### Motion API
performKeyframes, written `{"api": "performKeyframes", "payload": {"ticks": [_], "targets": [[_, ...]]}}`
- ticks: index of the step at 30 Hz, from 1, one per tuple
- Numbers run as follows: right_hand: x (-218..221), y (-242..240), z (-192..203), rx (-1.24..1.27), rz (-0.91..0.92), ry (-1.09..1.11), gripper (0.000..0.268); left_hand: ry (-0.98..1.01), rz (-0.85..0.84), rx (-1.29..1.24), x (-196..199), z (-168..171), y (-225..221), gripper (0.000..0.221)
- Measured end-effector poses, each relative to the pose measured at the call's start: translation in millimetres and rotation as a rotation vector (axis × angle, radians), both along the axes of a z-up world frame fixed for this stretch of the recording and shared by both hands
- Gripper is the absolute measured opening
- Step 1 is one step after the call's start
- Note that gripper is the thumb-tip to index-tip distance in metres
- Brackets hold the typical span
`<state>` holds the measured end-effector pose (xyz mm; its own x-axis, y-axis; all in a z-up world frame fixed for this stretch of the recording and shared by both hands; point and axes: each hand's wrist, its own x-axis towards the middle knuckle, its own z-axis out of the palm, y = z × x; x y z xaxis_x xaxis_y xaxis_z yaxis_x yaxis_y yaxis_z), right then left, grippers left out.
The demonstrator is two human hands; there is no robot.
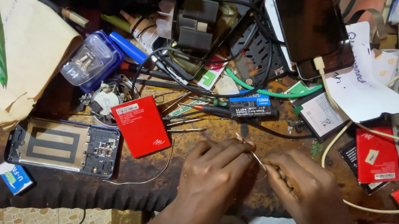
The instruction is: Soldering thin electrical wires together on a cluttered electronics repair workbench.
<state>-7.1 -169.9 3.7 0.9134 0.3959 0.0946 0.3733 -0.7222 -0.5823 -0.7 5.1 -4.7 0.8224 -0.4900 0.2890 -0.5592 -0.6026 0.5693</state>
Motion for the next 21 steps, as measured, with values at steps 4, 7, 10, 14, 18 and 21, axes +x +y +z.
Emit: {"api": "performKeyframes", "payload": {"ticks": [4, 7, 10, 14, 18, 21], "targets": [[0.7, -0.9, -1.8, -0.029, 0.042, -0.030, 0.011, -0.001, 0.003, -0.006, 0.4, 0.9, 1.2, 0.072], [-0.4, -0.5, -2.4, -0.020, 0.019, -0.023, 0.010, 0.016, -0.014, 0.003, -0.1, 0.8, 2.3, 0.081], [-0.4, -0.9, -2.5, -0.033, 0.009, -0.008, 0.009, 0.053, -0.029, 0.043, -0.5, -0.7, 1.3, 0.097], [-0.5, -0.3, -3.0, -0.049, 0.027, -0.037, 0.009, -0.051, 0.040, -0.009, -0.2, 0.2, -1.9, 0.030], [0.5, 1.1, -1.2, -0.058, 0.030, -0.069, 0.009, -0.002, 0.008, 0.020, -0.9, -1.6, -0.9, 0.081], [-1.1, -0.3, -3.6, -0.076, 0.023, -0.071, 0.009, -0.016, 0.011, 0.019, -0.6, -1.3, -1.5, 0.073]]}}
